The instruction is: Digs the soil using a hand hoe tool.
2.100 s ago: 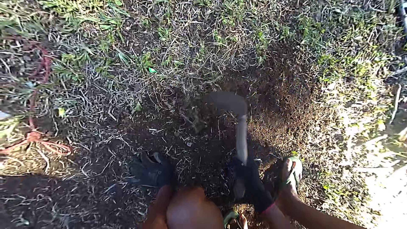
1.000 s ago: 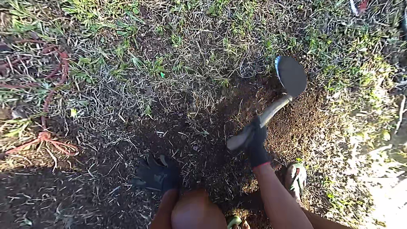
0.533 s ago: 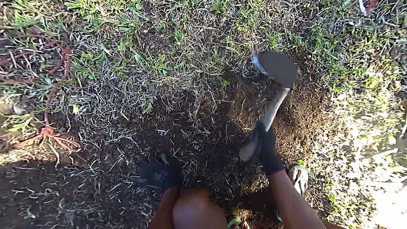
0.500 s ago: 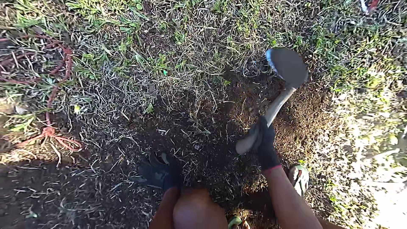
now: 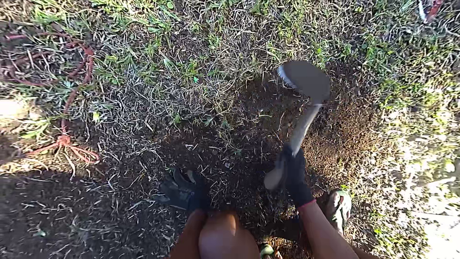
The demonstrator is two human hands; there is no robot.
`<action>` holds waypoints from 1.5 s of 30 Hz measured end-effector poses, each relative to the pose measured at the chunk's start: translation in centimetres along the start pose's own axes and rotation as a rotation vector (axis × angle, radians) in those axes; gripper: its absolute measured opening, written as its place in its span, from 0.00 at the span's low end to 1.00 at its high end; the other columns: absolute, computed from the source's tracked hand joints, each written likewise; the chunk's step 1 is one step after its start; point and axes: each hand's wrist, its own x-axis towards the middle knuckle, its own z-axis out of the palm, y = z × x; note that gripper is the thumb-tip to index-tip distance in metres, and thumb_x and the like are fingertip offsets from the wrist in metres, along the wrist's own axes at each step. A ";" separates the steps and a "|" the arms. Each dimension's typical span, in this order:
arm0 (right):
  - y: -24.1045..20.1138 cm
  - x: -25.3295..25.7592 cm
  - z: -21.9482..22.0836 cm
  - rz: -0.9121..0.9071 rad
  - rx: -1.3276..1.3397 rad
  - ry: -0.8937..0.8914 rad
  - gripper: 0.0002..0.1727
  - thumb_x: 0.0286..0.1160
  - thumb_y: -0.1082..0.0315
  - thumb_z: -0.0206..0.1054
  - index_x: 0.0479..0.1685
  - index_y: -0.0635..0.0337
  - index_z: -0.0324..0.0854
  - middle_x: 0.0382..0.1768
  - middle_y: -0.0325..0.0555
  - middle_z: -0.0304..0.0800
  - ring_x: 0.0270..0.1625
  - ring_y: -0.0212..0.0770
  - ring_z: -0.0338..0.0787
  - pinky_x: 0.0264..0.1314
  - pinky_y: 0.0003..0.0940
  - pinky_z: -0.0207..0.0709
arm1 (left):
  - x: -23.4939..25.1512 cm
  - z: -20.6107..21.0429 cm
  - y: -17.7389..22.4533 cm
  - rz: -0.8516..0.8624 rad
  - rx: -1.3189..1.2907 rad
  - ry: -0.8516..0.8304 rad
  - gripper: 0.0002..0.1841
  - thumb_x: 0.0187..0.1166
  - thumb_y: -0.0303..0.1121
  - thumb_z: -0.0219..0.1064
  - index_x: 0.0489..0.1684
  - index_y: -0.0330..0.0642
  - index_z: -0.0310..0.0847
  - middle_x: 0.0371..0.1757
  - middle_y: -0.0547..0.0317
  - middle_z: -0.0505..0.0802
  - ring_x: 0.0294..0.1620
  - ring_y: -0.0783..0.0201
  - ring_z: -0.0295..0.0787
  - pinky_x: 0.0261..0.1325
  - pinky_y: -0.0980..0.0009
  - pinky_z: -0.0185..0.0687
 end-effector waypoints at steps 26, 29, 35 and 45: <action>0.3 -3.4 -1.6 0.197 -0.464 -0.333 0.27 0.84 0.50 0.65 0.66 0.65 0.70 0.22 0.43 0.85 0.18 0.38 0.86 0.23 0.36 0.87 | 0.4 0.5 -0.3 0.008 -0.015 -0.005 0.37 0.84 0.64 0.39 0.86 0.57 0.70 0.87 0.46 0.74 0.91 0.43 0.61 0.89 0.29 0.31; -1.0 -1.0 0.3 0.075 -0.170 -0.210 0.20 0.90 0.58 0.58 0.63 0.69 0.68 0.21 0.42 0.82 0.19 0.37 0.85 0.25 0.34 0.86 | 0.2 0.2 -0.4 0.016 -0.006 0.004 0.36 0.85 0.64 0.39 0.85 0.56 0.71 0.86 0.47 0.75 0.91 0.43 0.62 0.89 0.30 0.31; 6.7 -4.7 -0.4 0.241 -0.337 -0.403 0.26 0.86 0.54 0.61 0.68 0.68 0.67 0.23 0.45 0.83 0.20 0.40 0.86 0.25 0.38 0.87 | 0.2 0.5 -0.6 0.007 -0.019 -0.036 0.37 0.85 0.65 0.38 0.86 0.57 0.69 0.88 0.47 0.73 0.92 0.43 0.59 0.89 0.27 0.29; 1.7 -3.0 -1.9 0.068 0.007 -0.091 0.20 0.91 0.59 0.55 0.65 0.68 0.67 0.22 0.42 0.82 0.20 0.37 0.85 0.25 0.35 0.86 | 0.2 -0.2 -0.1 -0.007 -0.059 -0.023 0.36 0.83 0.65 0.40 0.85 0.60 0.70 0.87 0.47 0.74 0.92 0.42 0.59 0.89 0.27 0.29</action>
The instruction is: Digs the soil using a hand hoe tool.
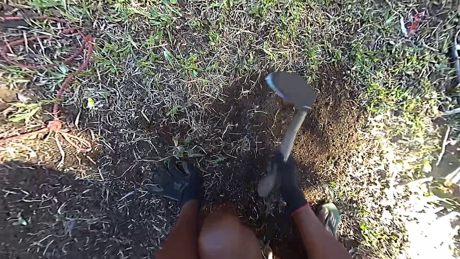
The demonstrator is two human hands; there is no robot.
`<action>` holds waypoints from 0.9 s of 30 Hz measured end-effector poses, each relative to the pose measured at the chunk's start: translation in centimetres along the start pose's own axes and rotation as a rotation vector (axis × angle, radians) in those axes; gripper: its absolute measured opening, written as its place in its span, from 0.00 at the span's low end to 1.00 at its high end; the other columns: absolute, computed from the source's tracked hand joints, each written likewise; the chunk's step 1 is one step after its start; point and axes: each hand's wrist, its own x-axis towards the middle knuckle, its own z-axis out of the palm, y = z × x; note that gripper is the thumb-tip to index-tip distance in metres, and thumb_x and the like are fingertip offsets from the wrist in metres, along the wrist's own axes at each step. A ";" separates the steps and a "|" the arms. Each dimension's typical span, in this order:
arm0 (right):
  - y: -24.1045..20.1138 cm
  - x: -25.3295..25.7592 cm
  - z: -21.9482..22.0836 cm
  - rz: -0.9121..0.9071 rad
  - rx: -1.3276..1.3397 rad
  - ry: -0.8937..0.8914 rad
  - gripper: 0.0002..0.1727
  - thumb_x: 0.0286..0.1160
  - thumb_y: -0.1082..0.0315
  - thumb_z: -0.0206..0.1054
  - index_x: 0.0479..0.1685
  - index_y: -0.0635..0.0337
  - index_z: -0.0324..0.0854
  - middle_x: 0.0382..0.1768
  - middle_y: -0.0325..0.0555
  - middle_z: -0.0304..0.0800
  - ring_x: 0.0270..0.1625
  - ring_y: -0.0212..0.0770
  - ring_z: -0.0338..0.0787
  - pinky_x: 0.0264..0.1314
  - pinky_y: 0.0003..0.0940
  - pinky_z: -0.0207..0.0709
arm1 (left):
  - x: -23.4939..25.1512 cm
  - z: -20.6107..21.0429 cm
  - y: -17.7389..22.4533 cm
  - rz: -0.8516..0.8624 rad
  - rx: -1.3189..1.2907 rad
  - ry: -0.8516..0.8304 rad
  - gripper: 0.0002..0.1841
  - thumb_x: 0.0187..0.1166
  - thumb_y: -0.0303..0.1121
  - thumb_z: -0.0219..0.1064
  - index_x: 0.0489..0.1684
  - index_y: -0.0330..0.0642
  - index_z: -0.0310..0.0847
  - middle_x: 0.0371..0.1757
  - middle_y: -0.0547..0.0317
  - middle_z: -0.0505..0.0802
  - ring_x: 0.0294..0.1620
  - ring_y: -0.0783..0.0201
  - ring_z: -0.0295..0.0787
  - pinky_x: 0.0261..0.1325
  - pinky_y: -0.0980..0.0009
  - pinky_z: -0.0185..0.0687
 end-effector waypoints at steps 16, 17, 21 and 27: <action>-2.9 5.5 -13.8 -0.096 -0.528 0.098 0.28 0.89 0.49 0.58 0.68 0.69 0.71 0.29 0.49 0.89 0.29 0.43 0.92 0.36 0.44 0.91 | 0.5 -0.6 -1.0 0.040 -0.174 -0.042 0.36 0.83 0.65 0.46 0.84 0.55 0.71 0.86 0.48 0.74 0.91 0.42 0.60 0.88 0.27 0.33; -3.9 7.0 -15.0 -0.096 -0.728 0.182 0.32 0.87 0.45 0.59 0.70 0.68 0.72 0.40 0.54 0.90 0.40 0.47 0.93 0.46 0.48 0.89 | 0.5 -1.7 -1.4 0.019 -0.315 -0.063 0.35 0.84 0.62 0.52 0.84 0.50 0.71 0.86 0.44 0.74 0.90 0.40 0.61 0.89 0.30 0.38; -3.0 10.9 -16.9 -0.050 -1.091 0.385 0.38 0.82 0.43 0.62 0.83 0.61 0.69 0.78 0.72 0.72 0.78 0.68 0.75 0.77 0.66 0.69 | 1.5 -5.1 -1.0 -0.169 -0.655 0.014 0.41 0.87 0.57 0.55 0.94 0.40 0.50 0.92 0.34 0.59 0.93 0.38 0.51 0.91 0.42 0.49; -0.5 11.8 -16.2 -0.097 -1.175 0.496 0.38 0.85 0.46 0.56 0.89 0.60 0.61 0.80 0.70 0.69 0.78 0.65 0.76 0.77 0.59 0.72 | 4.0 -7.0 9.4 0.054 -0.392 -0.290 0.41 0.85 0.67 0.48 0.89 0.47 0.63 0.86 0.36 0.71 0.88 0.31 0.60 0.82 0.20 0.44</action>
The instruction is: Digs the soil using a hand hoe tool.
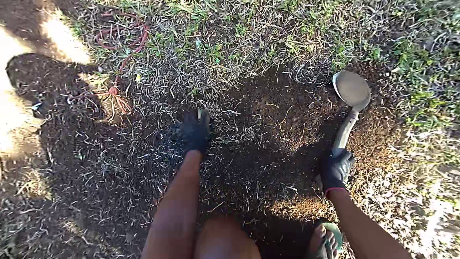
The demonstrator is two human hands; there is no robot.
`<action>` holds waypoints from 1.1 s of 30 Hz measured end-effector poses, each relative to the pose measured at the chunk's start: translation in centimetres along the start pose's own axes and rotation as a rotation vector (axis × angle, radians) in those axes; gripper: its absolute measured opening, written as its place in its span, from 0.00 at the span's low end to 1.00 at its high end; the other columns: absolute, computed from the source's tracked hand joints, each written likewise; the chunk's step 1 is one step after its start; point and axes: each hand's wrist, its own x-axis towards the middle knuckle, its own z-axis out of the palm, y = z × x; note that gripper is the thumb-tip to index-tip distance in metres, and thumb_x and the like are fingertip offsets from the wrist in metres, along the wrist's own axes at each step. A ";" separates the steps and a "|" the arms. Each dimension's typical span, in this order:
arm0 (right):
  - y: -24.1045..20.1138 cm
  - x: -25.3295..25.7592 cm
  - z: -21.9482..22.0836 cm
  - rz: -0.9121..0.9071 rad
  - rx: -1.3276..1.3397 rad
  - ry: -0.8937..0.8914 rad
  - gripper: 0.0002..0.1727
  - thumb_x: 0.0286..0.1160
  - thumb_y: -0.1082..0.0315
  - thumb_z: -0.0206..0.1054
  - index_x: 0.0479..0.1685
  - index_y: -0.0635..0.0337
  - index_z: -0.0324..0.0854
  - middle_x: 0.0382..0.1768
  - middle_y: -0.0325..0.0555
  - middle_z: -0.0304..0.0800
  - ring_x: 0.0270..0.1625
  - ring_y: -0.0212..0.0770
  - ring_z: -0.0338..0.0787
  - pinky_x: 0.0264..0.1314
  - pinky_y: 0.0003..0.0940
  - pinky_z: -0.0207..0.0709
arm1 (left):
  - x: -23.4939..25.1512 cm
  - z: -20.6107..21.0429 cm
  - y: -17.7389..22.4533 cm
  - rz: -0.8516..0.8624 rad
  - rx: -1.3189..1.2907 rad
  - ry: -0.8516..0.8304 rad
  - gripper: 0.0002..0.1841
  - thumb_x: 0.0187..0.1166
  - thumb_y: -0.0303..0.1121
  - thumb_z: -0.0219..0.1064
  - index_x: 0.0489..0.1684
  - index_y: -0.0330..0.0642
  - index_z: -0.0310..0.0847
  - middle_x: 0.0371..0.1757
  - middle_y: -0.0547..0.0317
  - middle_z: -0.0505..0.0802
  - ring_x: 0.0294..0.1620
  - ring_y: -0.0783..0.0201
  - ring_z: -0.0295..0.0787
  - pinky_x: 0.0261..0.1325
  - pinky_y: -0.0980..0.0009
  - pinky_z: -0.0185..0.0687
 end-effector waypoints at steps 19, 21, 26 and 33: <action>0.2 0.6 0.4 -0.020 -0.073 -0.033 0.39 0.86 0.47 0.56 0.89 0.64 0.58 0.81 0.70 0.68 0.78 0.64 0.77 0.76 0.57 0.74 | -7.1 0.3 2.8 0.408 -0.046 -0.270 0.24 0.81 0.32 0.67 0.77 0.55 0.79 0.75 0.40 0.83 0.76 0.37 0.78 0.75 0.35 0.73; 0.4 0.7 0.5 -0.016 -0.068 -0.027 0.39 0.85 0.48 0.57 0.88 0.64 0.58 0.81 0.70 0.68 0.77 0.64 0.78 0.76 0.56 0.75 | -5.2 0.6 3.0 0.334 -0.021 -0.243 0.25 0.84 0.39 0.65 0.81 0.55 0.74 0.85 0.38 0.72 0.85 0.33 0.66 0.82 0.33 0.64; 0.3 0.7 0.7 -0.010 -0.037 -0.034 0.38 0.86 0.49 0.57 0.89 0.64 0.57 0.82 0.68 0.67 0.79 0.63 0.77 0.77 0.55 0.75 | -2.8 5.1 8.3 0.334 0.112 -0.176 0.30 0.84 0.52 0.61 0.83 0.51 0.74 0.85 0.46 0.76 0.86 0.40 0.69 0.84 0.36 0.60; 0.4 0.6 0.6 -0.040 -0.010 -0.034 0.40 0.85 0.50 0.57 0.90 0.68 0.55 0.83 0.70 0.64 0.81 0.62 0.74 0.81 0.53 0.70 | -10.1 8.8 9.4 0.755 0.235 -0.379 0.18 0.70 0.33 0.75 0.61 0.51 0.90 0.68 0.47 0.88 0.73 0.42 0.80 0.71 0.43 0.77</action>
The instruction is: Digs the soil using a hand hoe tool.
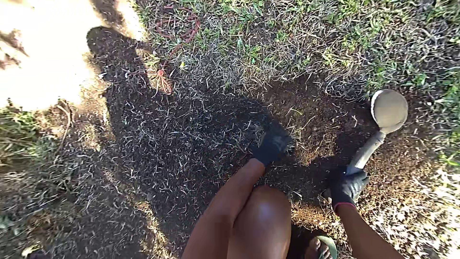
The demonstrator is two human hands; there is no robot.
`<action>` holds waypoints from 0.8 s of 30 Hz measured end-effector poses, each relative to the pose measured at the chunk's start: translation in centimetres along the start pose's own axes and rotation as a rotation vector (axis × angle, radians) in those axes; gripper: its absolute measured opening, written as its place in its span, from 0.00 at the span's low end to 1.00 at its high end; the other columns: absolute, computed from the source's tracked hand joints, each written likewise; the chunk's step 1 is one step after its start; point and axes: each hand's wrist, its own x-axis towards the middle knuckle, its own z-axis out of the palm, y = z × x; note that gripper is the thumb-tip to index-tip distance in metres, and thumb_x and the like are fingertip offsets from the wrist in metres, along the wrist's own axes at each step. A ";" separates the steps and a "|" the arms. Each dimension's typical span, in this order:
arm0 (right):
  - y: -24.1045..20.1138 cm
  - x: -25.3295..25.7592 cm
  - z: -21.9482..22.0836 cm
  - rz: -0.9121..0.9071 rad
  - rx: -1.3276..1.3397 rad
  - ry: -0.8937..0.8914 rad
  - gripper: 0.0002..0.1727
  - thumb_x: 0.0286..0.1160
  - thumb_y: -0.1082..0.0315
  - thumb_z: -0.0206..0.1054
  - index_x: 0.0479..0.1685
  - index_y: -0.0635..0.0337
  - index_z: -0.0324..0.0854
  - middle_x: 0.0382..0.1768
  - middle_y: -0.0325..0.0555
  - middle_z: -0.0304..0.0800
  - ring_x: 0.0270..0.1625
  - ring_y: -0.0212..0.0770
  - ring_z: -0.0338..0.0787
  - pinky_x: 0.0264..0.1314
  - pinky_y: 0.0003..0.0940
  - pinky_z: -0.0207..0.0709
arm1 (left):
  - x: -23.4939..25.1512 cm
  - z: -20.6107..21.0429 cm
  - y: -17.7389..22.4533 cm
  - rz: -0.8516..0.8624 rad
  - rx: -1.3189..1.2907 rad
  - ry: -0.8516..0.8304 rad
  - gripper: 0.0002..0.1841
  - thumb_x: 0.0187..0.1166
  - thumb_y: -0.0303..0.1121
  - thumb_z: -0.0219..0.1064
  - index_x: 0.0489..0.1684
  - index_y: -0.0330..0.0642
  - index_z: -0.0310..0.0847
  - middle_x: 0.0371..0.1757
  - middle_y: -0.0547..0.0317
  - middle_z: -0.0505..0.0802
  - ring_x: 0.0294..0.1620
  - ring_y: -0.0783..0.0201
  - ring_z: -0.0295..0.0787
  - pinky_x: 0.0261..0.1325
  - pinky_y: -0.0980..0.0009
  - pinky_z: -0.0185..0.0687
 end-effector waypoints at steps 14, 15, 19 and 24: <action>0.5 0.3 0.1 -0.003 0.019 0.016 0.40 0.84 0.50 0.57 0.89 0.67 0.56 0.83 0.69 0.66 0.80 0.62 0.76 0.80 0.53 0.72 | -13.7 1.3 -7.9 -0.722 -0.093 0.182 0.49 0.59 0.61 0.82 0.87 0.60 0.69 0.86 0.35 0.70 0.85 0.32 0.65 0.79 0.31 0.63; 0.4 0.2 0.1 -0.006 0.019 0.018 0.40 0.84 0.49 0.57 0.89 0.66 0.56 0.83 0.69 0.66 0.80 0.62 0.76 0.79 0.54 0.73 | -13.1 1.7 -7.6 -0.717 -0.080 0.210 0.40 0.66 0.55 0.79 0.82 0.58 0.74 0.82 0.34 0.74 0.83 0.32 0.68 0.78 0.32 0.64; 0.5 0.3 0.0 -0.021 0.017 0.021 0.41 0.85 0.49 0.57 0.89 0.67 0.54 0.82 0.70 0.65 0.80 0.62 0.76 0.79 0.53 0.72 | -10.5 0.9 -5.6 -0.628 -0.185 0.329 0.24 0.79 0.43 0.71 0.74 0.53 0.82 0.74 0.39 0.84 0.78 0.37 0.75 0.80 0.38 0.68; 0.5 0.1 -0.2 -0.040 0.039 0.013 0.42 0.83 0.49 0.59 0.89 0.68 0.54 0.83 0.71 0.64 0.81 0.64 0.75 0.80 0.55 0.71 | -11.4 -1.8 -6.1 -0.554 -0.289 0.308 0.44 0.60 0.57 0.83 0.84 0.68 0.71 0.92 0.51 0.66 0.93 0.39 0.51 0.87 0.31 0.53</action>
